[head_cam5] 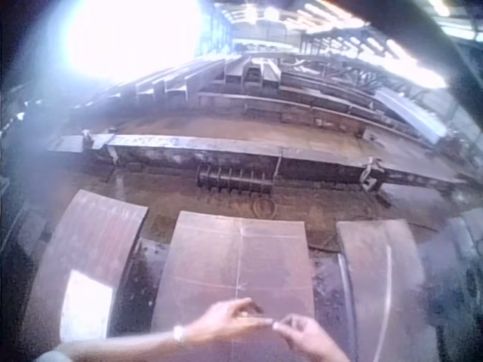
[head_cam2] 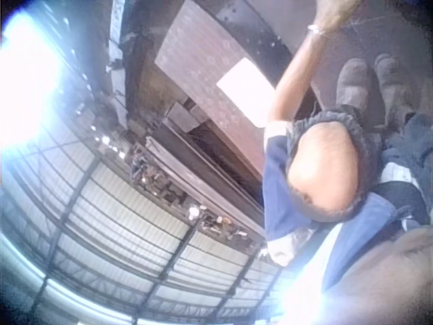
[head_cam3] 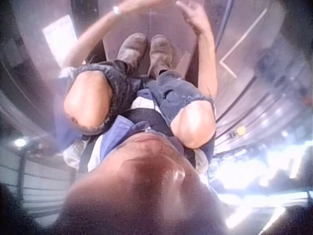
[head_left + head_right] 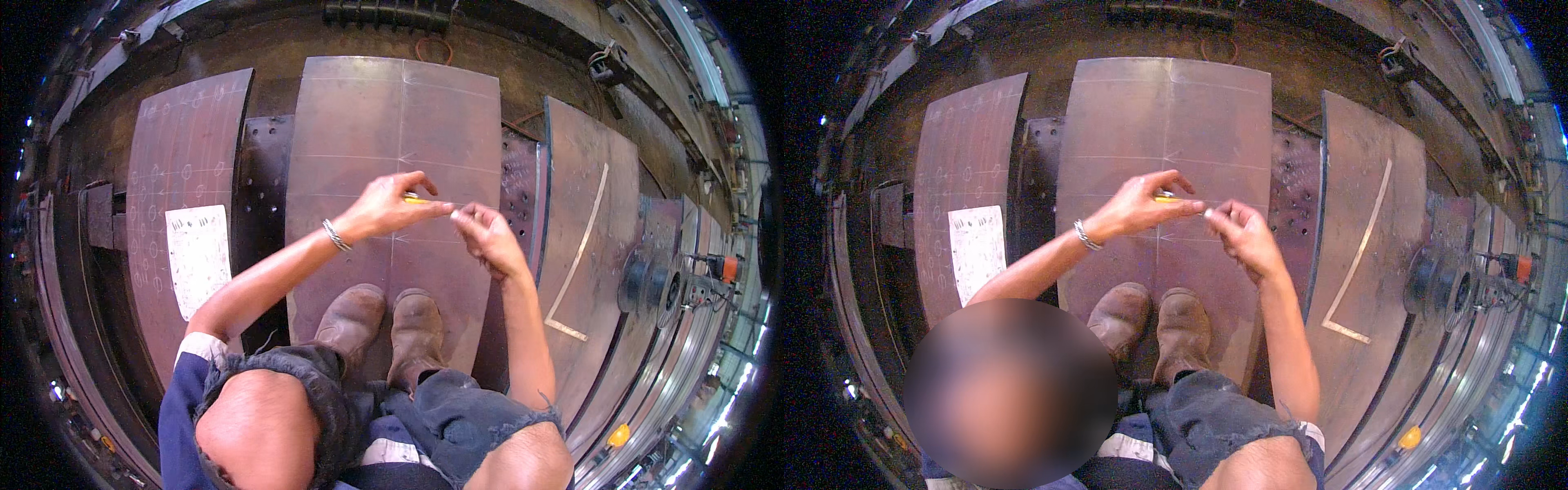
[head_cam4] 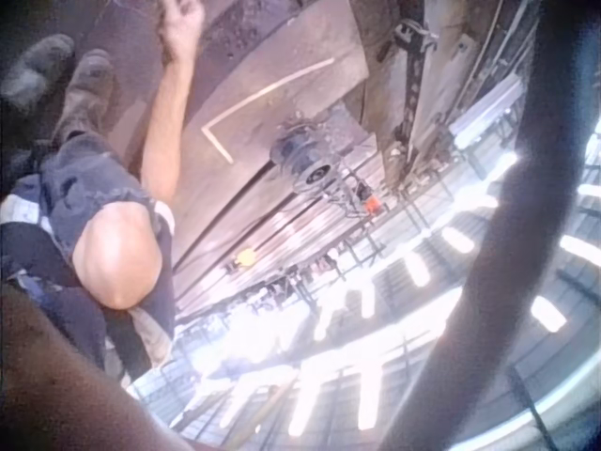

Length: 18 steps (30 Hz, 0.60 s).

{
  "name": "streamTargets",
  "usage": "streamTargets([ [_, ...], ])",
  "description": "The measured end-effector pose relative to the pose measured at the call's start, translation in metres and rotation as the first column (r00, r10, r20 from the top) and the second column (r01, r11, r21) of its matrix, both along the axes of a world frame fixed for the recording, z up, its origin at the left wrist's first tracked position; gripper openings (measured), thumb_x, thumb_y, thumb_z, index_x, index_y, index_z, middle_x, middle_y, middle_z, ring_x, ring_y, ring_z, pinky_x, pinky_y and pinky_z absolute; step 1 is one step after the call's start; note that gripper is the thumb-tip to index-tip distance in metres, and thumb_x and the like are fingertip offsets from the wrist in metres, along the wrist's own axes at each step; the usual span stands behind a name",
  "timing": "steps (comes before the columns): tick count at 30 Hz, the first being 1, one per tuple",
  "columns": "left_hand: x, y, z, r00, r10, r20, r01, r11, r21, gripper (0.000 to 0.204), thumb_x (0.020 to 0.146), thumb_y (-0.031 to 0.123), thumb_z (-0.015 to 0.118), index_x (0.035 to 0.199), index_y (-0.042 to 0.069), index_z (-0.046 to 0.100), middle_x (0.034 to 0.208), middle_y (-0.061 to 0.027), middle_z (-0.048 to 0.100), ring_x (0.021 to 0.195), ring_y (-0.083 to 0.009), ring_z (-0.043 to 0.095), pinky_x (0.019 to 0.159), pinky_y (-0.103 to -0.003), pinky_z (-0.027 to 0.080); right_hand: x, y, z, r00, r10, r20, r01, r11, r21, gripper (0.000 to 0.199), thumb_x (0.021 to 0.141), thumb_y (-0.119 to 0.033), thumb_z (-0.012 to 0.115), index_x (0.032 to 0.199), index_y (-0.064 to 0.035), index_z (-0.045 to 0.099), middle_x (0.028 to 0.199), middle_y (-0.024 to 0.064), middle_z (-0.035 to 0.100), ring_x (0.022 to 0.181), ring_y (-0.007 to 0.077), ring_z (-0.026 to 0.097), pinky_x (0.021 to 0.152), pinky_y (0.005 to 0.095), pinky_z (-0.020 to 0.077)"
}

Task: The person uses a tape measure to measure a large metal sheet on a workbench. They extend the tape across the sheet, mark measurements with a white marker, and reposition the tape to measure different sections. The person also briefly handles a metal ruler and a paper document.

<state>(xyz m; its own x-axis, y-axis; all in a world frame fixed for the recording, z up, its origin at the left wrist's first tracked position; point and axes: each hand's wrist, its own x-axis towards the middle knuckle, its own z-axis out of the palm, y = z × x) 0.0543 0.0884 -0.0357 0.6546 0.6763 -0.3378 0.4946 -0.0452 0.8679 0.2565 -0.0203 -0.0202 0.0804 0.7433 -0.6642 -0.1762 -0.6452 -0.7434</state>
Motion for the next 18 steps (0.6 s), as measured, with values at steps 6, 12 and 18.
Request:
streamTargets([
  [6,-0.026,0.031,0.001,0.993,0.107,0.057,-0.099,0.986,-0.132,0.063,0.078,0.056,0.074,0.107,0.002,0.061,0.085,-0.0113,0.069,0.065,-0.0157,0.064,0.052,-0.029,0.051,0.002,0.043,-0.001,0.940,0.204,0.273,-0.232,0.970,0.076,0.027,0.094,-0.029,0.065,0.110,-0.0072,0.064,0.087,0.0009,0.068,0.050,0.0003,0.033,0.044,0.0183,0.0274],
  [12,-0.017,0.038,0.015,1.000,-0.014,-0.008,0.013,0.996,-0.086,0.076,0.074,0.064,0.073,0.111,0.001,0.054,0.094,-0.0194,0.067,0.085,-0.0263,0.067,0.076,-0.040,0.052,-0.023,0.060,-0.022,0.987,0.160,0.029,-0.162,0.977,0.135,0.015,0.094,-0.020,0.064,0.100,-0.0055,0.062,0.063,-0.0095,0.045,0.048,0.0003,0.034,0.042,0.0187,0.0240],
  [18,-0.031,0.054,-0.022,0.996,-0.090,0.015,0.073,0.888,0.454,0.044,0.084,0.043,0.072,0.109,0.008,0.064,0.077,-0.0051,0.065,0.061,-0.0133,0.058,0.058,-0.034,0.050,0.000,0.080,-0.027,0.987,0.055,0.154,-0.068,0.994,0.082,0.016,0.090,-0.023,0.067,0.095,-0.0081,0.065,0.073,-0.0026,0.059,0.051,0.0007,0.040,0.040,0.0178,0.0255],
])
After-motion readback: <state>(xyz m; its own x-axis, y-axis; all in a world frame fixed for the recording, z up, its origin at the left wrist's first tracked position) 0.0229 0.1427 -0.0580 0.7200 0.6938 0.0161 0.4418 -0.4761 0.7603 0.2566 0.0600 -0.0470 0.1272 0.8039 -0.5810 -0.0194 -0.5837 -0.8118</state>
